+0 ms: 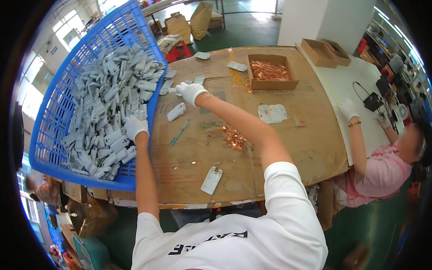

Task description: The person picks up a plastic housing and a metal contact, fits the contact into the housing, and applies glue from a syringe. After repeating this process, they gather several completed housings and place them into a cardboard box.

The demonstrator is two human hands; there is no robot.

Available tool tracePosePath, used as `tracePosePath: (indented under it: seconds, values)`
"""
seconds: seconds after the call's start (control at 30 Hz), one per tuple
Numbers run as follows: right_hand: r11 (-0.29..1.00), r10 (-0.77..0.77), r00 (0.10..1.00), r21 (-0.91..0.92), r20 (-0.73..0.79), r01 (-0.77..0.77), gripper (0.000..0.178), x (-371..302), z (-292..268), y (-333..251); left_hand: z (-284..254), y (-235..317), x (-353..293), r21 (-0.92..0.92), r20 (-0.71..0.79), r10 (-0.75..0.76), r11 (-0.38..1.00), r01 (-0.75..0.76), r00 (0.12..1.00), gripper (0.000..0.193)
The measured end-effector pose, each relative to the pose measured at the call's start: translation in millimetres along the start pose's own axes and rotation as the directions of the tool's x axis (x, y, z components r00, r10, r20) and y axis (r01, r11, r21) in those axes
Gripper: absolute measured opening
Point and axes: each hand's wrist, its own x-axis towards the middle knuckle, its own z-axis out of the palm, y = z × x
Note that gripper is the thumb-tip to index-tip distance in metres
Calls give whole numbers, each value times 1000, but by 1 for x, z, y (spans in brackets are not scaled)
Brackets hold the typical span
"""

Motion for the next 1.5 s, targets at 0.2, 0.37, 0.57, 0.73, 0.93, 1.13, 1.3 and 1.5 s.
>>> tracePosePath:
  seconds: [0.2, 0.37, 0.57, 0.73, 0.93, 1.13, 1.3, 1.5]
  values:
    - [872, 439, 897, 218, 43, -437, 22, -92, -93, 31, 23, -25, 10, -19, -128, 28, 999, -31, 991, 30]
    - [596, 802, 579, -135, 144, -792, 29, -221, -170, 93, 31, -26, 17, -22, -223, 136, 989, -145, 965, 23]
    - [335, 889, 441, -484, -122, -808, 19, -324, -186, 183, 31, -27, 38, -102, 2, 188, 977, -187, 982, 37]
    - [305, 580, 724, -724, -374, -619, 18, -321, -160, 162, 5, -13, 44, 3, 201, 184, 982, -189, 962, 49]
    - [826, 168, 908, -448, -384, -342, 35, -334, -101, 116, 4, -8, 37, -28, 149, 89, 996, -86, 985, 49]
    - [780, 309, 794, -338, -523, -526, 35, -343, -101, 109, -13, -3, 22, -109, 33, 67, 992, -63, 997, 39]
    - [820, 238, 813, -339, -531, -461, 34, -336, -99, 107, -63, 77, -47, -326, -201, 430, 818, -474, 880, 32]
    - [766, 363, 804, -341, -471, -545, 19, -364, -111, 93, -99, 310, -229, -487, -198, 937, 161, -859, 288, 14]
